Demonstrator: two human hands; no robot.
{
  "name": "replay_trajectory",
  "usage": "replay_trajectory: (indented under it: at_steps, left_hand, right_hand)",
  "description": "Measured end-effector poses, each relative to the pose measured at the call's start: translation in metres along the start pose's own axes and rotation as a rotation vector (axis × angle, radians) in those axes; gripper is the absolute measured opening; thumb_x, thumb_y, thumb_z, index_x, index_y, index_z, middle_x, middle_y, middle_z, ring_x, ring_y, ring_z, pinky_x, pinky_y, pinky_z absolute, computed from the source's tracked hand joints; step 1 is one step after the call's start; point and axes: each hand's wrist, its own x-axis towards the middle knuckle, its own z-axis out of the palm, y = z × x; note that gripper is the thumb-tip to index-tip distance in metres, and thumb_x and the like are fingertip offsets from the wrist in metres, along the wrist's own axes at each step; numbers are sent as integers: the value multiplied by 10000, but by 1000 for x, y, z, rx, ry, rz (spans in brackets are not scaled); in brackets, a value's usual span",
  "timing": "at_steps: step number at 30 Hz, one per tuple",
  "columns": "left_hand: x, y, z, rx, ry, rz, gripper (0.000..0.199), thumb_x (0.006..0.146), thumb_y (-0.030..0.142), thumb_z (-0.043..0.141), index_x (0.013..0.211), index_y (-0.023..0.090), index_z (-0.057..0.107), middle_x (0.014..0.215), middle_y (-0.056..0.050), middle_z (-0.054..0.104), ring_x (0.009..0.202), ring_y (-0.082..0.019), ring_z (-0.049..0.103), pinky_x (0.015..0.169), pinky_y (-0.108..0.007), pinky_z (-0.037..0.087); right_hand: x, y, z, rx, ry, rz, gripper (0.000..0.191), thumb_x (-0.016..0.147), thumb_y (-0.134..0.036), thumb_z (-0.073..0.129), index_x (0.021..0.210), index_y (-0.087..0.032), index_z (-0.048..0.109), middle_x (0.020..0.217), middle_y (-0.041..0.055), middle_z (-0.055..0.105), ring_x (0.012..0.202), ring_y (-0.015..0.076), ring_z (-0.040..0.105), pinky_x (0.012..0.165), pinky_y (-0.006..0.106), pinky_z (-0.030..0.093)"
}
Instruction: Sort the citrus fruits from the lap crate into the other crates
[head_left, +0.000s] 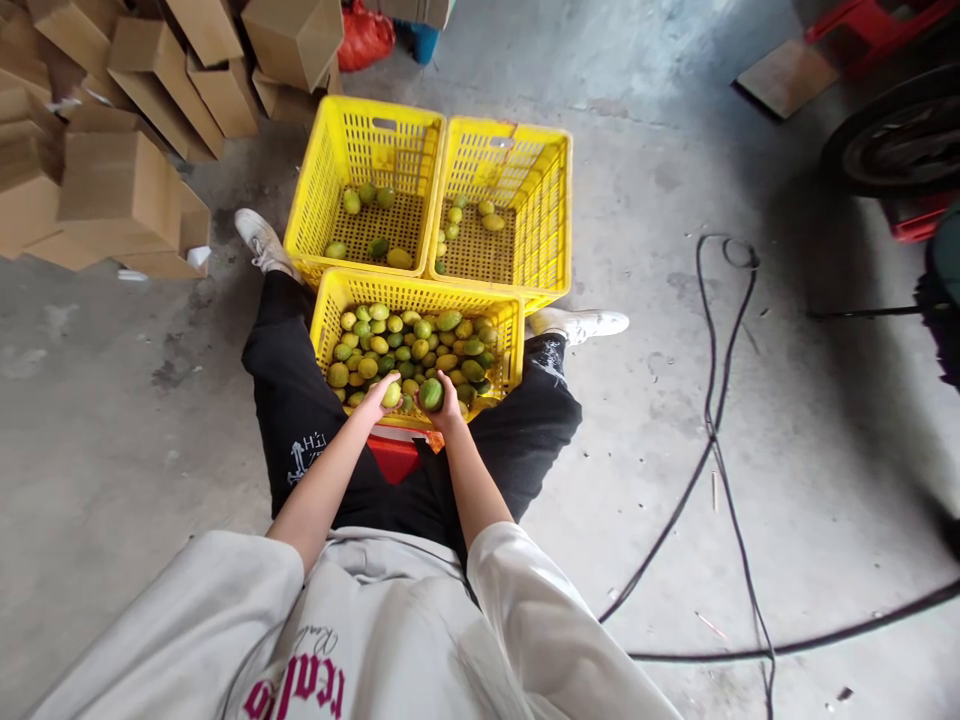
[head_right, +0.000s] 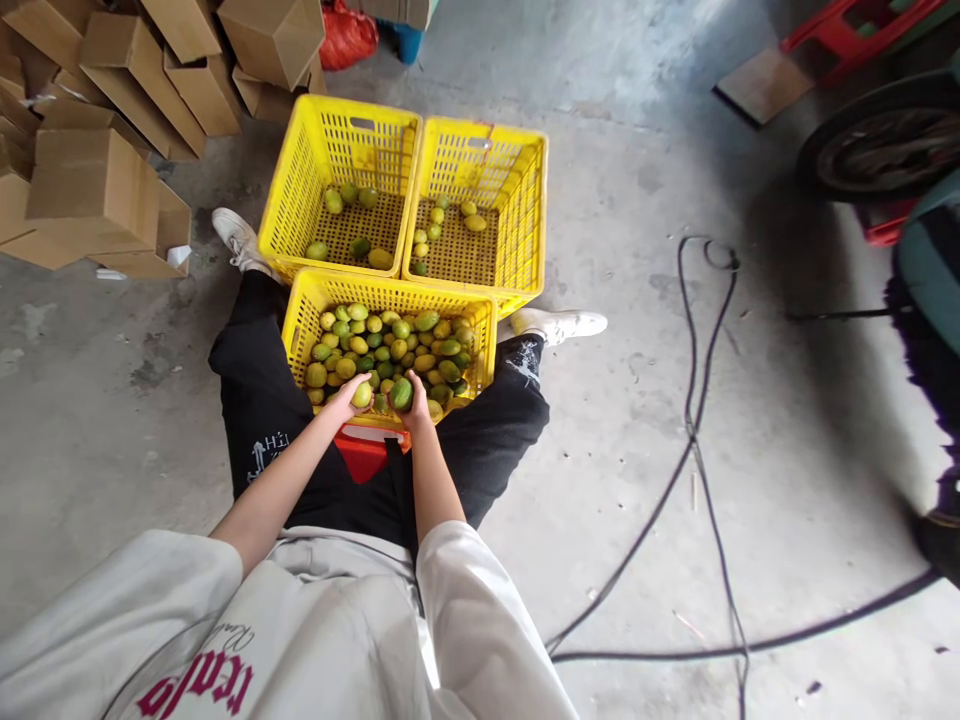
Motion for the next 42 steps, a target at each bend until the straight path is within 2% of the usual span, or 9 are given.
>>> replay_trajectory:
  at_steps: [3, 11, 18, 21, 27, 31, 34, 42]
  left_hand:
    - [3, -2, 0, -6, 26, 16, 170, 791, 188, 747, 802, 170, 579, 597, 14, 572, 449, -120, 572, 466, -226, 512]
    - [4, -6, 2, 62, 39, 19, 224, 859, 311, 717, 774, 155, 581, 526, -11, 575, 423, -124, 568, 428, -198, 472]
    - [4, -5, 3, 29, 41, 22, 298, 866, 396, 715, 762, 152, 580, 545, -23, 598, 429, -127, 586, 443, -202, 469]
    - [3, -2, 1, -6, 19, 31, 284, 845, 376, 733, 761, 146, 590, 567, -12, 602, 434, -114, 581, 459, -201, 480]
    - [1, -2, -1, -121, 52, 70, 175, 857, 277, 704, 794, 159, 590, 637, 7, 613, 466, -82, 556, 496, -196, 514]
    - [2, -1, -1, -191, 65, 42, 198, 851, 289, 711, 786, 163, 573, 646, 10, 597, 477, -83, 555, 488, -191, 506]
    - [3, -1, -2, -210, 92, 49, 198, 872, 282, 689, 784, 172, 550, 638, 14, 590, 484, -93, 572, 490, -196, 509]
    - [-2, 2, -1, -179, 61, 33, 210, 852, 285, 727, 804, 164, 562, 616, -7, 611, 483, -104, 600, 477, -187, 513]
  right_hand:
    - [1, 1, -1, -32, 11, -14, 183, 841, -377, 659, 826, -225, 560, 648, -31, 622, 581, 145, 638, 526, 261, 577]
    - [-3, 0, 1, -46, 52, 8, 149, 864, -324, 632, 804, -191, 604, 612, -27, 629, 542, 131, 614, 547, 261, 577]
    - [-5, -2, 2, 37, 4, 39, 241, 905, -376, 558, 787, -171, 608, 610, 22, 641, 560, 146, 636, 515, 236, 547]
    - [-2, -2, 1, 54, 16, 30, 250, 891, -408, 583, 794, -179, 601, 616, 13, 640, 569, 147, 648, 513, 232, 548]
    - [2, 0, -1, 10, 63, -4, 282, 917, -436, 520, 798, -190, 587, 640, 28, 667, 562, 149, 648, 484, 231, 541]
    - [3, 0, -3, 13, 29, -41, 255, 878, -439, 587, 779, -206, 557, 626, -3, 650, 546, 144, 643, 505, 241, 555]
    - [3, 0, -3, 34, 57, -40, 227, 853, -414, 625, 790, -210, 550, 612, -26, 628, 541, 139, 640, 502, 237, 551]
    - [0, -2, -3, 90, 118, -45, 271, 921, -406, 444, 814, -203, 588, 605, -4, 604, 528, 163, 623, 508, 292, 567]
